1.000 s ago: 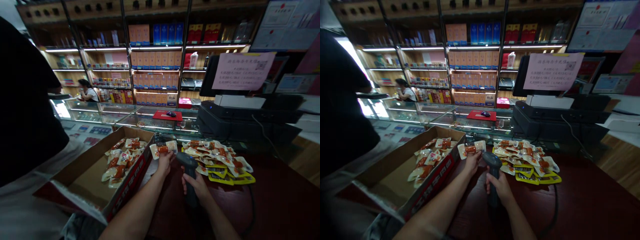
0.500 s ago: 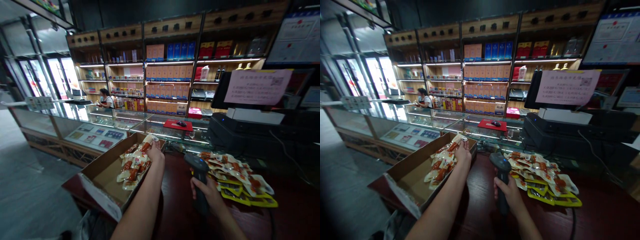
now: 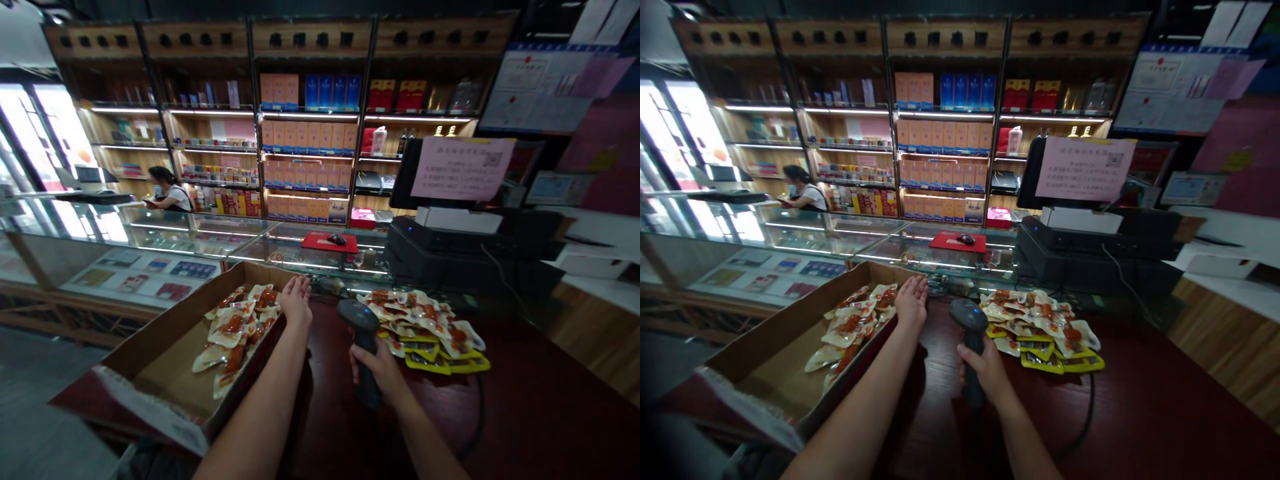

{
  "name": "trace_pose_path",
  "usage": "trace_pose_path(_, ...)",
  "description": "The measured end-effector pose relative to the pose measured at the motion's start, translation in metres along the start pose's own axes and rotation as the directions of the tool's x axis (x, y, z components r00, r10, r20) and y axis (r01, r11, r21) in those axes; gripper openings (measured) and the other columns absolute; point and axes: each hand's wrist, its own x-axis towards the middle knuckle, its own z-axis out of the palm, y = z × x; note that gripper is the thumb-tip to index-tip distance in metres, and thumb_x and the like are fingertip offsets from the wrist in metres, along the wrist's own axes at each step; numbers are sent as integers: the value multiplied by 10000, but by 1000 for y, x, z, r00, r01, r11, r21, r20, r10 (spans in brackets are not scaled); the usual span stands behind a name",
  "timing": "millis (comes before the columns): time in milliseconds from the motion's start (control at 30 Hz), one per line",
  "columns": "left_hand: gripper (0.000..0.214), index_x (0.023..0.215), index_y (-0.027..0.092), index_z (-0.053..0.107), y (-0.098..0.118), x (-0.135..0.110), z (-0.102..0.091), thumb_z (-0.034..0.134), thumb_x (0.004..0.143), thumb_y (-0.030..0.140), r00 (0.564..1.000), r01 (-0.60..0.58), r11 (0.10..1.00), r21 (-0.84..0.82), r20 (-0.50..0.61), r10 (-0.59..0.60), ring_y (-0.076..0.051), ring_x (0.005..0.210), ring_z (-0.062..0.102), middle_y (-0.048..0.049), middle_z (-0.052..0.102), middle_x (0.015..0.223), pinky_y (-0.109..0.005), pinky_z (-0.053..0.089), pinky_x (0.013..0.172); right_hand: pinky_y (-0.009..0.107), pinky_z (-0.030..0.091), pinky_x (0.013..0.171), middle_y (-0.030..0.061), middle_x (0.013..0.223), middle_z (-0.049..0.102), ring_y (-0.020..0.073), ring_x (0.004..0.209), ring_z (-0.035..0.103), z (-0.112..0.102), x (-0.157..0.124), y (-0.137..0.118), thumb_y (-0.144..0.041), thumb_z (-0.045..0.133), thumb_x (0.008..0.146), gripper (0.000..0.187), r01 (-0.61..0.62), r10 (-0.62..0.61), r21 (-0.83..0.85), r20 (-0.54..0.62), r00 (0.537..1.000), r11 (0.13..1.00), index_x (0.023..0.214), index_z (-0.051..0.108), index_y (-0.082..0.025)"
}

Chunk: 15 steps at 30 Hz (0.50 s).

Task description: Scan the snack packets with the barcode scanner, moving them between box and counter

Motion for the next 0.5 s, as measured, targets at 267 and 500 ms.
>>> trace_pose_path(267, 173, 685, 129, 603, -72, -18, 14, 677, 663, 283, 850, 141, 795, 590, 341, -403, -107, 560, 581, -45, 647, 670, -209, 407, 537, 213, 457, 357, -58, 529, 563, 89, 370, 492, -36, 1, 7, -399, 729, 661, 345, 137, -118, 100, -176, 977, 985, 837, 533, -176)
trace_pose_path(500, 209, 766, 130, 663, -132, -11, 68, 592, 764, 327, 743, -497, 373, 784, 606, -284, -177, 755, 613, -70, 679, 751, -254, 434, 702, 225, 450, 356, -61, 539, 562, 94, 367, 482, -50, 3, 21, -391, 725, 655, 394, 215, -165, 190, -249, 954, 958, 930, 540, -178)
